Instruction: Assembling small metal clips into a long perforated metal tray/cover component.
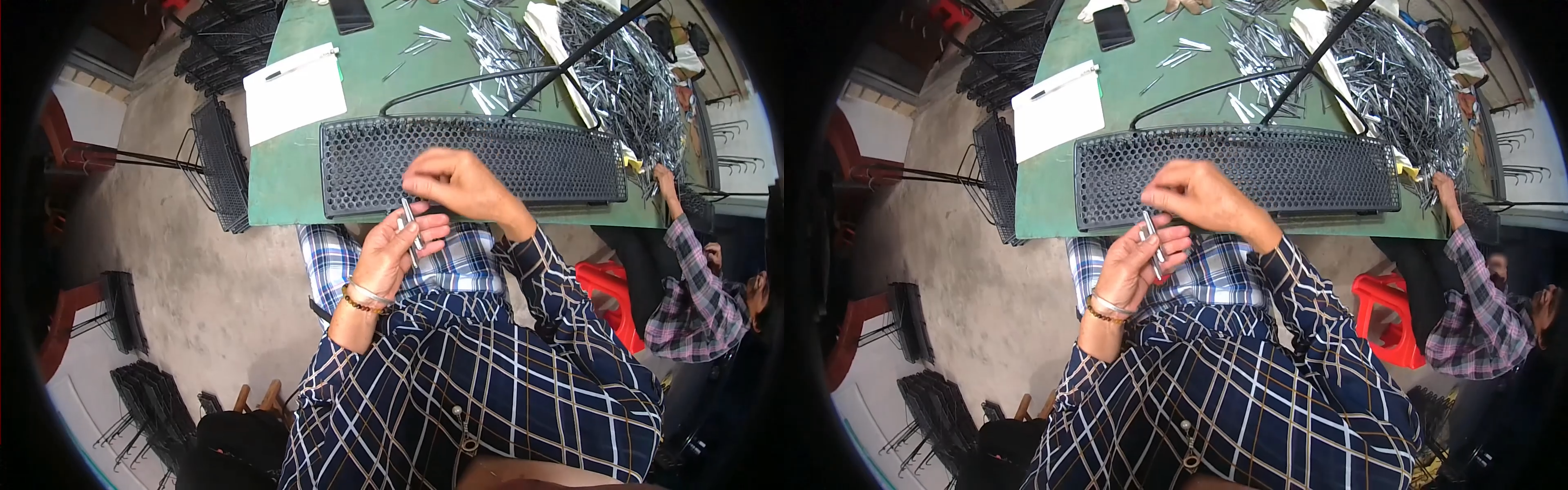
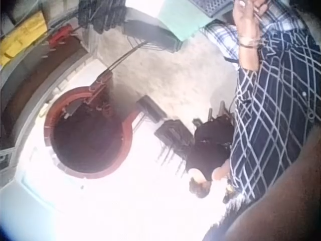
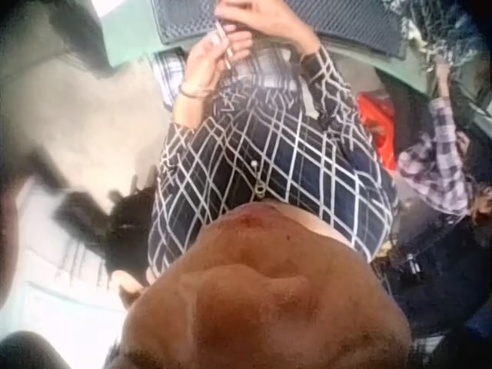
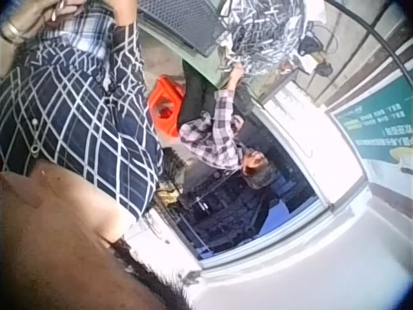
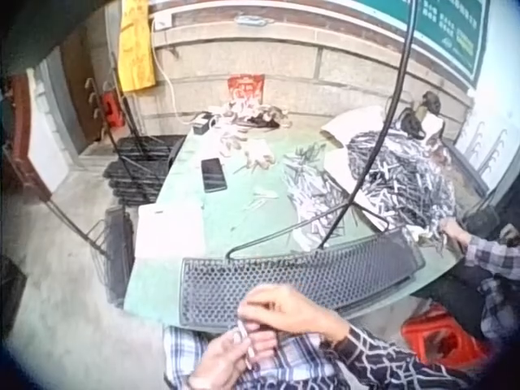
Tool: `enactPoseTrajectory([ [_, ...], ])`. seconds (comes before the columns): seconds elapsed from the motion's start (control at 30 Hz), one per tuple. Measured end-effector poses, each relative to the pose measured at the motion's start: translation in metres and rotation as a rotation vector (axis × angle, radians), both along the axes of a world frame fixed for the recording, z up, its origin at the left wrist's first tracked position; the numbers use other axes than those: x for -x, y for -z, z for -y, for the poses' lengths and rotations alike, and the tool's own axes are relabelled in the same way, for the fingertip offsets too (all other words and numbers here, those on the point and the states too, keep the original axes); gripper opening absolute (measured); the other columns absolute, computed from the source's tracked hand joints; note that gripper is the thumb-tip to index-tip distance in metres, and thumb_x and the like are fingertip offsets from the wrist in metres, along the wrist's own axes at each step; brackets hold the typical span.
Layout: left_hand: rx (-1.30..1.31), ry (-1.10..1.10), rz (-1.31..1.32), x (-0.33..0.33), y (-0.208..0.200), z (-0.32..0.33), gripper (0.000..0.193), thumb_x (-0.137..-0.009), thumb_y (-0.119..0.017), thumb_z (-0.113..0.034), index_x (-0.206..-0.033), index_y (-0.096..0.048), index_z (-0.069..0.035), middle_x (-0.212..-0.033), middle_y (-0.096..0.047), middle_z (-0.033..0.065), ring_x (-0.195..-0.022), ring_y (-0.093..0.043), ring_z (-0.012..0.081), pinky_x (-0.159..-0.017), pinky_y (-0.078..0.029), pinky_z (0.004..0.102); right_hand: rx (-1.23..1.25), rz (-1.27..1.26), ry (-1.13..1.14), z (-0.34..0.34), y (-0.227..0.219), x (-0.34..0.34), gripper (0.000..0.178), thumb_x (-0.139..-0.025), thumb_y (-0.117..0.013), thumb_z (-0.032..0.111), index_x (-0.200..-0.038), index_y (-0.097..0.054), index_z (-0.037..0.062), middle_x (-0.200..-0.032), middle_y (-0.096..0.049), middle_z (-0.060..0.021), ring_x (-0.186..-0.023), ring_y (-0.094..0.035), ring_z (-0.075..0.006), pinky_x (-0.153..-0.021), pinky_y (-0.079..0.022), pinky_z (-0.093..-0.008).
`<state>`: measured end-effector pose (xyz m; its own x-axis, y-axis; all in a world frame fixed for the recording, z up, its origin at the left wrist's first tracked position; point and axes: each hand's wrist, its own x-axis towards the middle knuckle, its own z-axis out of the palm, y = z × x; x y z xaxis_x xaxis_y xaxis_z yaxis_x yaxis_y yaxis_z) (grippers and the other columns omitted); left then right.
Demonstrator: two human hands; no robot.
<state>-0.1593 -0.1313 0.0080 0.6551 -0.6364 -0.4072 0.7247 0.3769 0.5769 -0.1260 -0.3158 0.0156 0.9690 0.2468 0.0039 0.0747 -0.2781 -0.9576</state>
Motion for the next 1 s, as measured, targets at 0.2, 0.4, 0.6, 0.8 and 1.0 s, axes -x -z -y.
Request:
enactPoseTrajectory([
  [0.2, -0.102, 0.085, 0.076, 0.001, -0.005, -0.001, 0.033, -0.097, -0.042, -0.014, -0.124, -0.041, 0.005, -0.115, -0.056, 0.0163, -0.105, -0.059, 0.0258, -0.091, -0.049, 0.0359, -0.192, -0.096, -0.066, -0.006, 0.011, 0.017, 0.020, -0.080, -0.069, 0.014, -0.090, -0.068, -0.0026, -0.094, -0.064, -0.0095, -0.084, -0.060, -0.0148, -0.072, -0.048, -0.0254],
  [0.4, -0.120, 0.068, 0.076, 0.003, 0.000, 0.000, 0.033, -0.097, -0.042, -0.016, -0.123, -0.044, 0.005, -0.113, -0.058, 0.0161, -0.103, -0.060, 0.0259, -0.088, -0.051, 0.0374, -0.254, -0.139, -0.018, -0.008, 0.008, 0.019, 0.026, -0.079, -0.068, 0.023, -0.086, -0.069, -0.0019, -0.084, -0.065, -0.0119, -0.076, -0.062, -0.0170, -0.067, -0.047, -0.0277],
  [0.6, -0.121, -0.003, 0.040, 0.003, 0.003, 0.001, 0.031, -0.097, -0.044, -0.019, -0.117, -0.049, 0.003, -0.109, -0.060, 0.0154, -0.099, -0.062, 0.0253, -0.085, -0.052, 0.0372, -0.156, -0.161, 0.032, -0.005, 0.009, 0.021, 0.020, -0.082, -0.068, 0.016, -0.089, -0.069, -0.0022, -0.086, -0.065, -0.0071, -0.075, -0.059, -0.0108, -0.063, -0.047, -0.0236],
  [0.8, -0.145, 0.051, 0.067, 0.004, 0.004, 0.005, 0.033, -0.097, -0.043, -0.018, -0.120, -0.046, 0.004, -0.112, -0.059, 0.0178, -0.100, -0.061, 0.0250, -0.082, -0.054, 0.0343, -0.157, -0.171, 0.016, -0.005, 0.005, 0.022, 0.025, -0.080, -0.068, 0.021, -0.089, -0.069, -0.0021, -0.083, -0.067, -0.0093, -0.074, -0.062, -0.0135, -0.064, -0.048, -0.0264],
  [1.0, -0.095, 0.001, 0.015, 0.005, 0.009, 0.001, 0.039, -0.098, -0.042, -0.023, -0.126, -0.040, 0.005, -0.119, -0.054, 0.0221, -0.107, -0.057, 0.0266, -0.086, -0.051, 0.0385, -0.315, -0.037, 0.298, 0.007, -0.005, 0.000, 0.020, -0.087, -0.062, 0.008, -0.101, -0.063, -0.0048, -0.090, -0.067, -0.0077, -0.082, -0.062, -0.0115, -0.075, -0.050, -0.0236],
])
